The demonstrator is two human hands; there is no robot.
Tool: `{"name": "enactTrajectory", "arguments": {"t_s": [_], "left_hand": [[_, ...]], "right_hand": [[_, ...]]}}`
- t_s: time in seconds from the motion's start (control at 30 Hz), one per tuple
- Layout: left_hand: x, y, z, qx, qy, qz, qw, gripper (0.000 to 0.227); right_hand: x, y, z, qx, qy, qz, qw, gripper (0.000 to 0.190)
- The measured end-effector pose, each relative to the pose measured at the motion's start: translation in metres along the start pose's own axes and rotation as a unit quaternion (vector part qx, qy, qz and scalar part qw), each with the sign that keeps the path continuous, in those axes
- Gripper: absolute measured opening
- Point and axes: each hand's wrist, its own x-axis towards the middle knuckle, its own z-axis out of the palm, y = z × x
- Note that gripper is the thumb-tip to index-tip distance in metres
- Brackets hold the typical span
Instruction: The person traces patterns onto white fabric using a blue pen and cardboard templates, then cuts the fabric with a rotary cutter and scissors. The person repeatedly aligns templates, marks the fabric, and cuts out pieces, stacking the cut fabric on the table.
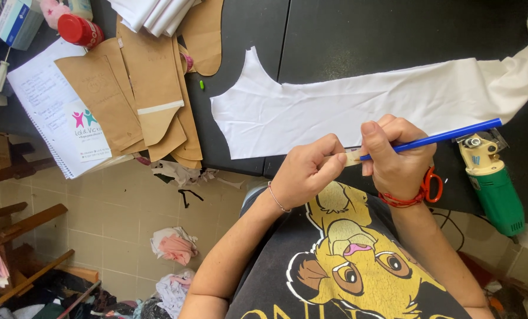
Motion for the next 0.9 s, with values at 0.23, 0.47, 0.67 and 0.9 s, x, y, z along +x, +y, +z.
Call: {"name": "enactTrajectory", "arguments": {"t_s": [0.23, 0.47, 0.67, 0.9], "left_hand": [[0.001, -0.008, -0.010, 0.126, 0.032, 0.037, 0.991, 0.019], [-0.008, -0.021, -0.027, 0.209, 0.079, 0.032, 0.974, 0.019], [-0.010, -0.023, -0.035, 0.318, 0.136, 0.044, 0.937, 0.016], [-0.017, -0.035, -0.058, 0.397, 0.189, 0.010, 0.898, 0.007]], "right_hand": [[0.001, -0.012, 0.005, -0.055, 0.032, 0.051, 0.997, 0.028], [0.002, -0.010, 0.023, -0.232, -0.105, 0.035, 0.966, 0.026], [0.000, -0.001, 0.037, -0.316, -0.148, -0.011, 0.937, 0.006], [-0.004, 0.019, 0.060, -0.259, -0.137, 0.100, 0.951, 0.003]]}}
